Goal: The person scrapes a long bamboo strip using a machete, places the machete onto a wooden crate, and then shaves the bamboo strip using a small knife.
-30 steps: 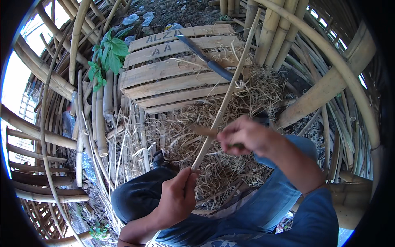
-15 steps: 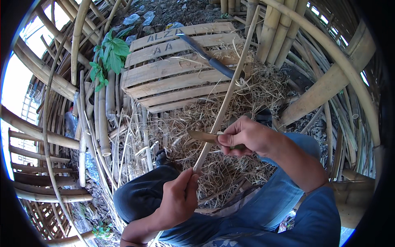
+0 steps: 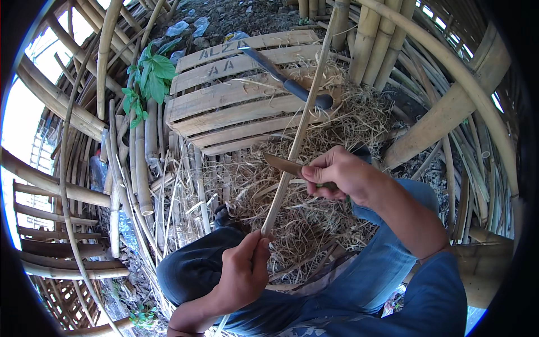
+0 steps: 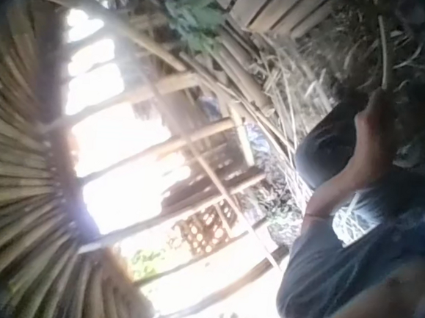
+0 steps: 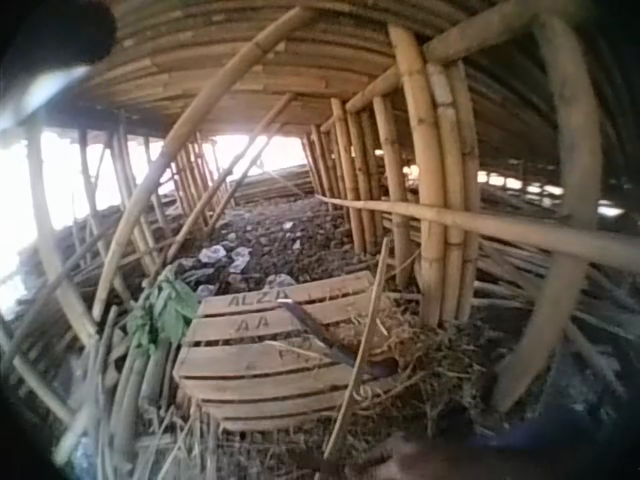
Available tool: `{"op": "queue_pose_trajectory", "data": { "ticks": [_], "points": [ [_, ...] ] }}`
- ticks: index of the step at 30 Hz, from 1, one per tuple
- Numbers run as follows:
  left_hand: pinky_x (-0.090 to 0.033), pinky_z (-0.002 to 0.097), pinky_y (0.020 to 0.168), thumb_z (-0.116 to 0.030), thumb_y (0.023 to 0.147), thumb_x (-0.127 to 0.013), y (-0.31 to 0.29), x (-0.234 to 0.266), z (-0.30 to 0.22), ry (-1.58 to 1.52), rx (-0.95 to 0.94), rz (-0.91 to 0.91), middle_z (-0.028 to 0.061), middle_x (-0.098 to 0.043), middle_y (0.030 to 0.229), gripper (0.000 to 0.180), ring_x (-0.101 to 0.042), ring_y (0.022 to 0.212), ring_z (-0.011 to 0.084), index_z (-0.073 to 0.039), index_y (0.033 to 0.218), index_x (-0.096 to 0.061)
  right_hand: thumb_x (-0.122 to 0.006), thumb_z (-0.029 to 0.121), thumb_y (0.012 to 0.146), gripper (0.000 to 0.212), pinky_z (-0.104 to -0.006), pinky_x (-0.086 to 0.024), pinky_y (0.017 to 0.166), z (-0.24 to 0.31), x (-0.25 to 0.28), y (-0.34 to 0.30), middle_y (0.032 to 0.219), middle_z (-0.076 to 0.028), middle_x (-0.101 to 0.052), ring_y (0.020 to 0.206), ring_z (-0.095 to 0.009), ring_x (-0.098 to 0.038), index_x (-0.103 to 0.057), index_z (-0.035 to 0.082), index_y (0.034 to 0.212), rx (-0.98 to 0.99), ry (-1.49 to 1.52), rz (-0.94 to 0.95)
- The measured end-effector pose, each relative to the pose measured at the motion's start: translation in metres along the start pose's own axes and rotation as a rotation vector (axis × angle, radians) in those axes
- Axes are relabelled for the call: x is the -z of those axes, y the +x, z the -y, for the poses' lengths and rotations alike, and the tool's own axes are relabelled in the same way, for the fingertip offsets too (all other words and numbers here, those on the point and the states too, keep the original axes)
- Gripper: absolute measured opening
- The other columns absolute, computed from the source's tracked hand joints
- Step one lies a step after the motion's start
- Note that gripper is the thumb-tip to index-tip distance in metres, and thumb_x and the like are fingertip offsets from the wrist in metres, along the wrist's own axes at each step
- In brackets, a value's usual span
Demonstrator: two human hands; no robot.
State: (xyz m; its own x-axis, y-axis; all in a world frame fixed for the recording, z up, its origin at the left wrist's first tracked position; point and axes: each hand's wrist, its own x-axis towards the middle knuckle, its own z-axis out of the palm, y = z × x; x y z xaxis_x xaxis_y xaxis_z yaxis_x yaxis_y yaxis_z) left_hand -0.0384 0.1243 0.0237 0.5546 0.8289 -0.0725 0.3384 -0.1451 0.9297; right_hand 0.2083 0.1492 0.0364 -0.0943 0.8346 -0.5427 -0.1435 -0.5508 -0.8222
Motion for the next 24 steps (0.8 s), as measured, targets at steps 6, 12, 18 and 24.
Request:
{"op": "queue_pose_trajectory", "data": {
  "ticks": [6,12,18,24],
  "points": [
    [-0.031,0.0242,0.041,-0.001,0.091,-0.047,-0.002,0.002,0.005,0.008,0.013,0.005,0.0028,-0.043,0.053,0.012,-0.039,0.045,0.0056,0.005,0.095,-0.056,-0.055,0.010,0.089,0.019,-0.0193,-0.031,0.034,-0.001,-0.019,-0.007,0.066,-0.010,-0.061,0.044,-0.007,-0.050,-0.064,-0.003,0.079,-0.152,-0.048,0.008],
    [-0.029,0.0231,0.042,-0.005,0.094,-0.045,-0.004,0.000,0.007,-0.076,0.063,0.017,-0.0004,-0.042,0.054,0.015,-0.036,0.047,0.0036,0.004,0.095,-0.057,-0.054,0.005,0.086,0.013,-0.0197,-0.032,0.034,-0.002,-0.018,-0.008,0.069,-0.011,-0.062,0.043,-0.008,-0.050,-0.063,-0.004,0.083,-0.111,-0.067,0.088],
    [-0.024,0.0188,0.042,-0.021,0.099,-0.039,-0.001,0.006,-0.001,-0.327,0.331,0.095,-0.0056,-0.039,0.057,0.029,-0.031,0.047,0.0008,0.002,0.089,-0.053,-0.055,0.002,0.085,0.015,-0.0193,-0.039,0.040,-0.005,-0.020,-0.008,0.072,-0.013,-0.062,0.047,-0.008,-0.050,-0.062,-0.007,0.094,-0.110,-0.162,0.150],
    [-0.023,0.0192,0.041,-0.022,0.100,-0.038,-0.002,0.003,-0.001,-0.376,0.349,0.115,-0.0059,-0.037,0.055,0.030,-0.030,0.045,0.0010,0.001,0.089,-0.053,-0.053,-0.002,0.081,0.016,-0.0192,-0.034,0.034,-0.003,-0.010,-0.008,0.073,-0.015,-0.064,0.043,-0.008,-0.050,-0.062,-0.008,0.093,-0.017,-0.072,-0.018]
  ]
}}
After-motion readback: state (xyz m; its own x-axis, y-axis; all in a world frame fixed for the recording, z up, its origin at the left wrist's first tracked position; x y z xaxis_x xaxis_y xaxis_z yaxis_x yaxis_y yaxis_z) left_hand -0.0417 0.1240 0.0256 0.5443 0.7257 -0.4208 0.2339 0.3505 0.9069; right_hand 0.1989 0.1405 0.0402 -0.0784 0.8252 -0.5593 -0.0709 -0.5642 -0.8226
